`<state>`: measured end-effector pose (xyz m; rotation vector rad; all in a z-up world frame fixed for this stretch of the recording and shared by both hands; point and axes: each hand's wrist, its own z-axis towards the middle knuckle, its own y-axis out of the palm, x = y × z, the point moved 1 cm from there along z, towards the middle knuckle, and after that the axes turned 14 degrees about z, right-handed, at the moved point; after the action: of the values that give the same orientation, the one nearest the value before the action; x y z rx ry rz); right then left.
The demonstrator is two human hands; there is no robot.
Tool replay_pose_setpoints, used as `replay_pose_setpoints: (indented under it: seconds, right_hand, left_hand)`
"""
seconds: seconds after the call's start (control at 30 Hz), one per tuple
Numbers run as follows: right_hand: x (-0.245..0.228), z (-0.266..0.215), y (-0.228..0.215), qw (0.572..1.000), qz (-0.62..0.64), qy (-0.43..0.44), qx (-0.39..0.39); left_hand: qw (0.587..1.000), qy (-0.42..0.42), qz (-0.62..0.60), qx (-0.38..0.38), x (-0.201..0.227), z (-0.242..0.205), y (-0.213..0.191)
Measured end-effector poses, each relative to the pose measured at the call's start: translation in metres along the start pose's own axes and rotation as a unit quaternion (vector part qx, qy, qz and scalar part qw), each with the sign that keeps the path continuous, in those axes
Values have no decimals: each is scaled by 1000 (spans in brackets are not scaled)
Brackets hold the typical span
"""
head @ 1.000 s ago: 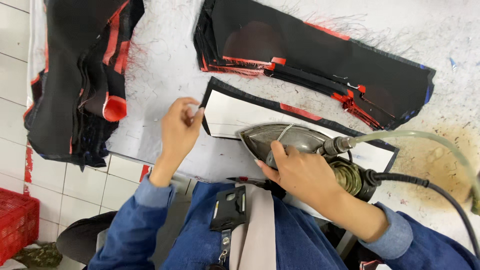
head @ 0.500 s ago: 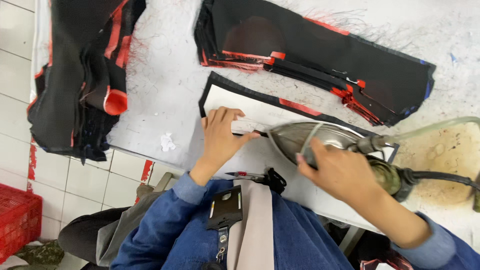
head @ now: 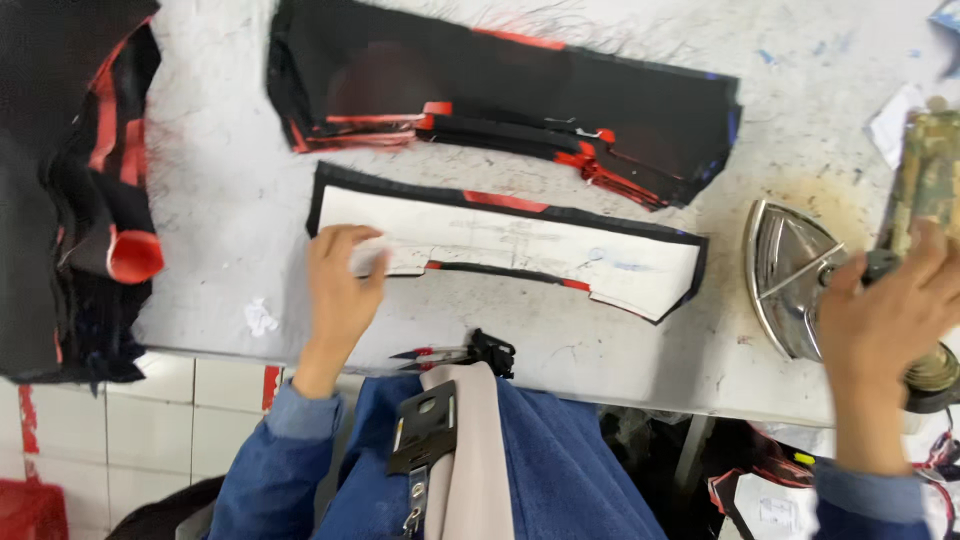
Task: The person places a paper pattern on a black fabric piece, trims the excess fabric along the pattern's edge with scissors, and then uses a steam iron to press the fabric. This process is repeated for multiple fabric pieces.
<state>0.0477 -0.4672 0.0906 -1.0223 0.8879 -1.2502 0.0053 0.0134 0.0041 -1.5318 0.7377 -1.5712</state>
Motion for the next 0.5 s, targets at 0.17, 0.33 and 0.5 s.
replay_pose_setpoints:
  seconds: [0.17,0.33,0.5]
  right_hand:
    - [-57,-6,80,985,146,-63,-70]
    - [-126,10,119,932,298,-136,-156]
    - [-142,21,107,935,287,-71,-199]
  left_hand:
    - [992,-46,64,101,-2,-20,-8]
    - [985,-17,110,135,-3,-35,4]
    - [983,-53,135,111,-7,-36,10]
